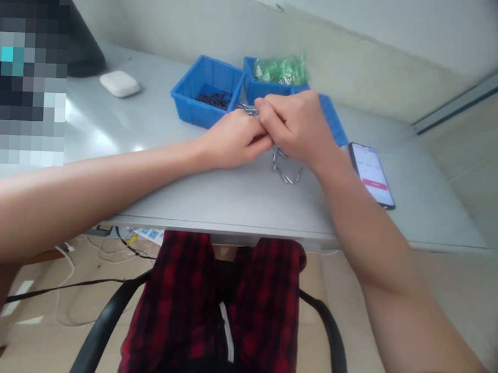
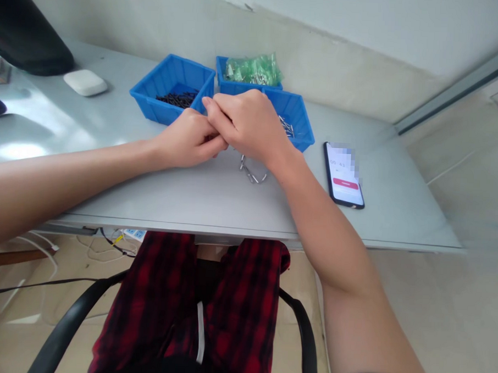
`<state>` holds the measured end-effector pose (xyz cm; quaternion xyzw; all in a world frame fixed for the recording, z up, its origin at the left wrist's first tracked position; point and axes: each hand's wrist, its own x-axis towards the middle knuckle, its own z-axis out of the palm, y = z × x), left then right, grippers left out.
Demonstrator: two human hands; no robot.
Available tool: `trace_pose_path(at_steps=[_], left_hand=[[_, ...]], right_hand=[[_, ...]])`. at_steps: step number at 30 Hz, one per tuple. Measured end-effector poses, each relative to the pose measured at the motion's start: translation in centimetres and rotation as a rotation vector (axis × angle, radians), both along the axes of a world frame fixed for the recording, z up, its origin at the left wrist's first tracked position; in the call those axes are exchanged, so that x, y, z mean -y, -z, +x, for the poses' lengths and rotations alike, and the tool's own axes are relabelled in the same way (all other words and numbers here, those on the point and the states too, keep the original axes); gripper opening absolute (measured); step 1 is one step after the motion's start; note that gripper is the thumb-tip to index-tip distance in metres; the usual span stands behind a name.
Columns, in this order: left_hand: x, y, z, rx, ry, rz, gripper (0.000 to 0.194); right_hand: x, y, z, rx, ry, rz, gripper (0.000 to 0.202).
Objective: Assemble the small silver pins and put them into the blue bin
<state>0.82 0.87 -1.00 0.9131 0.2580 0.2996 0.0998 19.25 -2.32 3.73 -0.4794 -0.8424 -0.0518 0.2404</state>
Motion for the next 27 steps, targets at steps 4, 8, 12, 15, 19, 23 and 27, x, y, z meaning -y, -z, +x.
trace_pose_path(at_steps=[4,8,12,15,19,23,27], left_hand=[[-0.10,0.18,-0.07,0.010,0.008,0.012,0.038],[-0.12,0.26,-0.13,0.009,0.010,0.026,0.040],[-0.02,0.14,-0.10,-0.001,0.003,0.020,0.038],[0.03,0.05,-0.07,-0.014,-0.001,0.014,0.037],[0.04,0.06,-0.05,-0.024,-0.004,0.023,0.038],[0.02,0.14,-0.10,-0.035,-0.007,0.029,0.038],[-0.02,0.24,-0.18,-0.043,-0.010,0.026,0.041]], right_hand=[[-0.11,0.08,0.10,0.016,0.003,0.004,0.050],[-0.03,0.05,0.00,0.024,0.005,0.007,0.049],[0.08,0.01,-0.15,0.035,0.002,0.013,0.048],[0.08,0.03,-0.20,0.048,-0.006,0.018,0.048],[0.05,0.06,-0.15,0.047,-0.001,0.017,0.049],[0.16,-0.07,-0.20,0.044,0.010,0.000,0.048],[0.18,-0.15,-0.25,0.039,0.013,-0.014,0.049]])
